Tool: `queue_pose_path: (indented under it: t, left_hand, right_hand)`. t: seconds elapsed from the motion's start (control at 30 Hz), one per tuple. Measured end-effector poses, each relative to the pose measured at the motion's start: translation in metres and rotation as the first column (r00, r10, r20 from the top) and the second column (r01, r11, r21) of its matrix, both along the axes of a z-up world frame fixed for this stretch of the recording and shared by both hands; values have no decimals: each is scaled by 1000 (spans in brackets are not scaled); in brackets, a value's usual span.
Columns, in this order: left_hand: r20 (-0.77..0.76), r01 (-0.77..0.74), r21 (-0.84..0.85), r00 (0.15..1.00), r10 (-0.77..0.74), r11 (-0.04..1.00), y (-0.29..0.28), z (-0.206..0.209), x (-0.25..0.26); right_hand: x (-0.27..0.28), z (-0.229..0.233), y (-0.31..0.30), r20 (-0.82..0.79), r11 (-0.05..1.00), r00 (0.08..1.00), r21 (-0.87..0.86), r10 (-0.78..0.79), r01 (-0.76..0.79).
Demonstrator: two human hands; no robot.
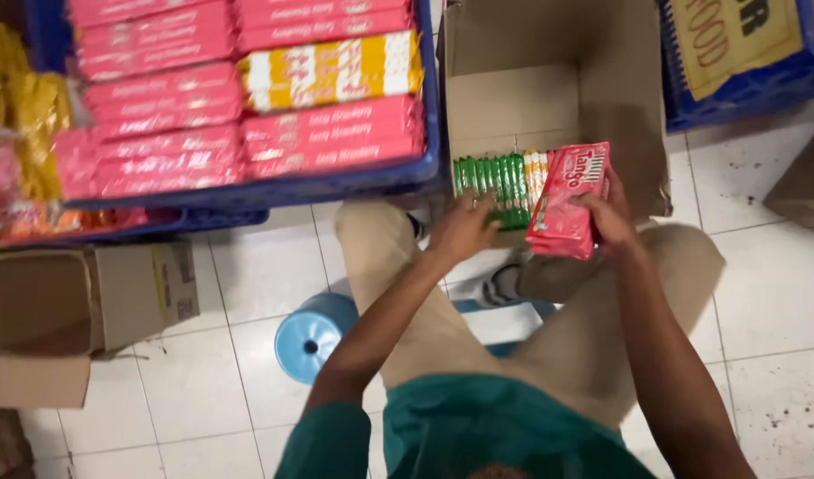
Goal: The person transfers stacks of orange, green, yellow, and pink snack packets from blue plastic crates into a cardboard box. They arrange the packets in neat rows inside the box, handling them by hand without tools.
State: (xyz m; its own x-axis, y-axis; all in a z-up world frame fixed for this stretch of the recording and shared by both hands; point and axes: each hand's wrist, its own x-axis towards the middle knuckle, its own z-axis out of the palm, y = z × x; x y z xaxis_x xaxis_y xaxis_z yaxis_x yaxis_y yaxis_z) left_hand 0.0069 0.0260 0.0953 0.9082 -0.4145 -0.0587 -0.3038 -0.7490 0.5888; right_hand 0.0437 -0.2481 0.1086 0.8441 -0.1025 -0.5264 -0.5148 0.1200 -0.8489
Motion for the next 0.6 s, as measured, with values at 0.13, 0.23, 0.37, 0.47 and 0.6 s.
queue_pose_path:
  t: [0.13,0.23,0.37,0.47,0.6]
  left_hand:
    - [-281,-242,112,923,264,964,27,-129,35]
    - [-316,-188,203,916,246,961,15,-196,38]
    - [-362,-277,157,877,316,948,17,-211,23]
    - [-413,-381,-182,866,281,907,21,-187,18]
    - [-351,-429,-234,874,336,872,21,-160,20]
  right_hand:
    - [65,-67,10,-90,962,991,-248,95,-114]
    - [118,-120,25,-95,910,980,-364,174,-197]
    - [188,-176,77,-182,873,945,-366,273,-323]
    - [228,-288,92,-14,830,937,-458,350,-317]
    - [258,-362,133,24,757,930,-589,366,-283]
